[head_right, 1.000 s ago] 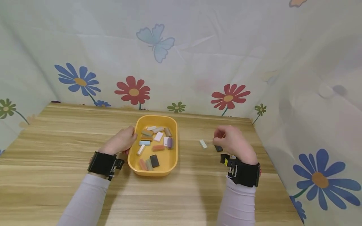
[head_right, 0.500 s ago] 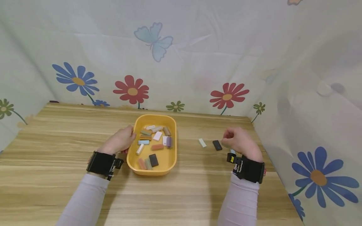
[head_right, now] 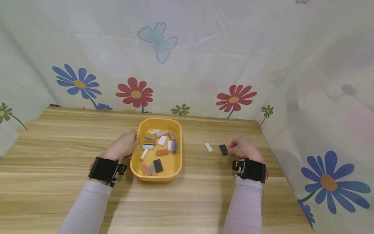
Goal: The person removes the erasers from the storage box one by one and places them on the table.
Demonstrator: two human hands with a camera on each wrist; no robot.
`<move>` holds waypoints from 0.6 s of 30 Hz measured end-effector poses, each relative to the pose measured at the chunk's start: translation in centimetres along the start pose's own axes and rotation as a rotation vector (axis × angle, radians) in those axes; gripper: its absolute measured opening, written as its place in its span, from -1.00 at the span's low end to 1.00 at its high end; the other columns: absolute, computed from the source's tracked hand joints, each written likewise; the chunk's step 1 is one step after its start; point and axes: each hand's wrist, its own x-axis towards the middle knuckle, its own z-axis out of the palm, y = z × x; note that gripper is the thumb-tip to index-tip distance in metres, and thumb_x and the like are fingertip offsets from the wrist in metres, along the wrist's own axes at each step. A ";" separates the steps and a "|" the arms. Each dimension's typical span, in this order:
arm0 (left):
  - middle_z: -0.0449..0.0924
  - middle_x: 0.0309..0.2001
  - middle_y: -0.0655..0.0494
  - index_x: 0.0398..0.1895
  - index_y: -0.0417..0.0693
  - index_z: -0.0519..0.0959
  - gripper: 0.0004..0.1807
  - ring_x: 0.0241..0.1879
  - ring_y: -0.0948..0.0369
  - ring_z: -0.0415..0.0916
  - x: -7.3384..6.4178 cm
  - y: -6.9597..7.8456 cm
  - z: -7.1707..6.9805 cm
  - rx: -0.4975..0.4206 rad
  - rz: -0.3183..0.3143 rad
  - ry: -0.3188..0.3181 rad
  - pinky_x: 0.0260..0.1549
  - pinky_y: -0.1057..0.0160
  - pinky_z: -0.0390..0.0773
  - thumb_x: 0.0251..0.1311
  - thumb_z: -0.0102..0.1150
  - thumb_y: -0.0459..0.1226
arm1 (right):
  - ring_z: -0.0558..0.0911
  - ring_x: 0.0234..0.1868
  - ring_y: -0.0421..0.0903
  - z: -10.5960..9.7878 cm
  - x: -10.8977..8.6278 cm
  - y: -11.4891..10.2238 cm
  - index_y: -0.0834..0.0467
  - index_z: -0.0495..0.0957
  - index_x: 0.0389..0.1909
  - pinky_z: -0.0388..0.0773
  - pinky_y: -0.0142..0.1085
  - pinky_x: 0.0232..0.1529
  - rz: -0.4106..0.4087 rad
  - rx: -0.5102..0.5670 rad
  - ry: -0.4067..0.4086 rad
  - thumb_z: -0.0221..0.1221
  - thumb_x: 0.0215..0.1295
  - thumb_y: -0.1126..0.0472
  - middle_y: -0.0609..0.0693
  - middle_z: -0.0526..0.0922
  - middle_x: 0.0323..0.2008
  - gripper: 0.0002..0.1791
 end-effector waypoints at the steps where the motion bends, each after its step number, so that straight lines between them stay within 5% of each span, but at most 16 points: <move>1: 0.46 -0.67 -0.01 -0.02 -0.23 0.22 -0.71 -0.81 0.15 0.40 0.0 0.0 0.0 -0.001 0.001 0.000 -0.82 0.26 0.37 0.29 -0.32 -0.23 | 0.41 -0.50 -0.05 0.3 0.3 0.2 0.18 0.50 -0.39 0.32 -0.27 -0.53 0.008 0.005 -0.018 0.12 0.05 0.22 0.01 0.44 -0.59 -0.88; 18: 0.46 -0.63 -0.02 0.00 -0.22 0.21 -0.70 -0.80 0.15 0.41 0.2 0.0 0.1 0.003 -0.018 -0.008 -0.82 0.26 0.38 0.30 -0.33 -0.22 | 0.41 -0.40 -0.03 1.9 2.3 0.4 0.18 0.40 -0.36 0.32 -0.27 -0.49 0.018 -0.073 -0.051 0.19 -0.09 0.24 0.05 0.47 -0.39 -0.76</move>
